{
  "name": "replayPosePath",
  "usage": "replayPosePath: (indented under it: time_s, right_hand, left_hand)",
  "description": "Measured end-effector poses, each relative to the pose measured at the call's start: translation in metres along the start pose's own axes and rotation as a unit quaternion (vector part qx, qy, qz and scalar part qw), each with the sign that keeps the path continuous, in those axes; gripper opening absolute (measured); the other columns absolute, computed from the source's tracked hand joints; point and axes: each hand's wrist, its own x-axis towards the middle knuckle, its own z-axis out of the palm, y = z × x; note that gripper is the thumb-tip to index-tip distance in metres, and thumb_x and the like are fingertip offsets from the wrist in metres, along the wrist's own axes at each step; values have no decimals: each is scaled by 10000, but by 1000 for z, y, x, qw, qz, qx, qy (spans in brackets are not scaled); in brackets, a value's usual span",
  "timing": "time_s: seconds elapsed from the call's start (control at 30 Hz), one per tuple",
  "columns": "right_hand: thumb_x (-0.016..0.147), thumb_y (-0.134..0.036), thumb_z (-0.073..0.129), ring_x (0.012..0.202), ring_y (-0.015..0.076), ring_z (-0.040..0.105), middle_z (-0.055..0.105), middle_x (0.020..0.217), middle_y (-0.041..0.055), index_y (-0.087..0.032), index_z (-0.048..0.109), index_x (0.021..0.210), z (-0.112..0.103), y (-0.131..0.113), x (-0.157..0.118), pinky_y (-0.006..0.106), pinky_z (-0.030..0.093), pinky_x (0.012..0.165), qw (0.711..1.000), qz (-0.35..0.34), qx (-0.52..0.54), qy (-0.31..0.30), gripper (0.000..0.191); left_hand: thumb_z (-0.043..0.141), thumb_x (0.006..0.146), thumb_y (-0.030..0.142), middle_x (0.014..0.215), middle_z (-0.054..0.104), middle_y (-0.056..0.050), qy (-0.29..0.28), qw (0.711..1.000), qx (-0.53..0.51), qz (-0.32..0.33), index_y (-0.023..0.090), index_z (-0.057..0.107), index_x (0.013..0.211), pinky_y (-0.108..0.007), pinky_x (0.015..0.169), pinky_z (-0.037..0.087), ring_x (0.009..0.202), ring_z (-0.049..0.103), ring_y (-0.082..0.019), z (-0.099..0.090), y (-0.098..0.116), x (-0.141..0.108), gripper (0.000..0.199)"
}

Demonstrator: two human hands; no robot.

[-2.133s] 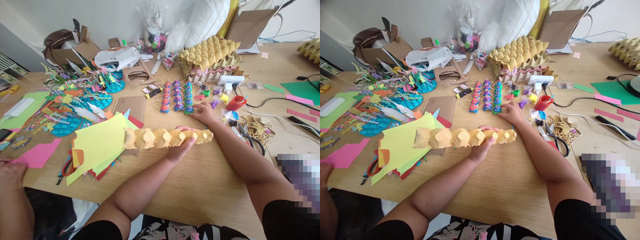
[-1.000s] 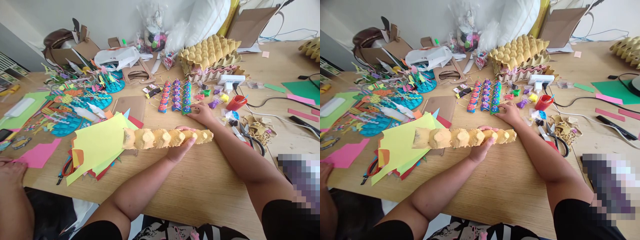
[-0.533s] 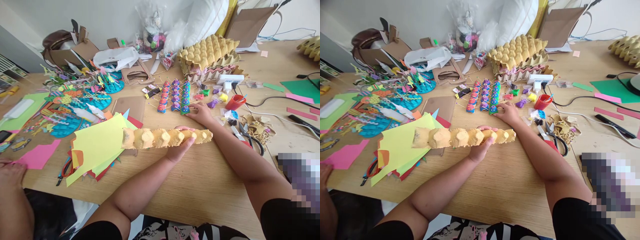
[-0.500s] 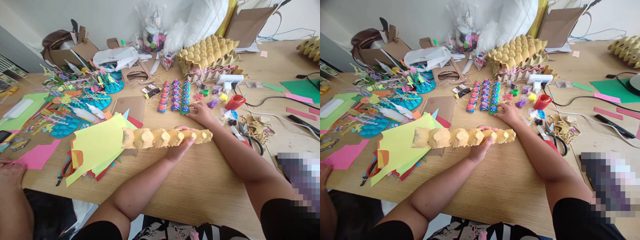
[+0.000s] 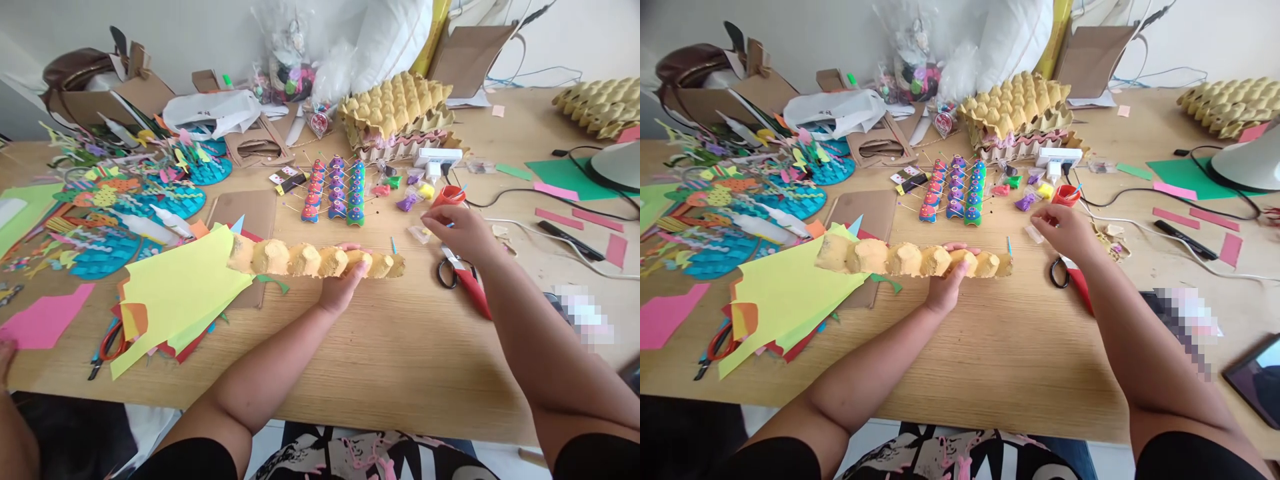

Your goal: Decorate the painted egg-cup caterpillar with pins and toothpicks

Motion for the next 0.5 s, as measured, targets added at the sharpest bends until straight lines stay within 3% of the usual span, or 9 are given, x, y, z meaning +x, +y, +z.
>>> replayPosePath:
  time_s: [0.13, 0.23, 0.33, 0.5]
  right_hand:
    - [915, -546, 566, 765, 276, 676, 763, 849, 50, -298, 716, 868, -22, 17, -41, 420, 502, 702, 991, 45, -110, -58, 294]
    - [880, -527, 589, 820, 302, 694, 785, 949, 79, -268, 697, 1018, -19, 25, -61, 409, 490, 691, 966, 83, -217, -109, 312]
    - [899, -502, 547, 913, 347, 716, 780, 1066, 154, -225, 667, 1153, -10, 29, -75, 421, 502, 705, 945, 129, -283, -103, 395]
    - [887, -414, 539, 1010, 404, 721, 761, 1155, 208, -226, 614, 1263, -5, 36, -90, 463, 523, 737, 939, 155, -291, -97, 427]
  left_hand:
    - [773, 863, 609, 1087, 817, -63, -2, 1000, 6, 0, 247, 586, 1132, -406, 1015, 580, 1053, 773, -212, -1, -1, -1, 487]
    - [783, 862, 588, 1086, 815, -65, -4, 1000, 7, 2, 245, 597, 1123, -408, 1027, 573, 1062, 769, -216, -2, -3, -2, 470]
    - [793, 860, 572, 1084, 812, -64, -6, 1000, 3, 6, 251, 608, 1122, -413, 1041, 569, 1080, 763, -219, -3, -5, -1, 454]
    - [789, 871, 553, 1097, 808, -57, -9, 1000, 0, 11, 265, 594, 1131, -425, 1083, 552, 1104, 753, -215, -4, -7, -1, 434]
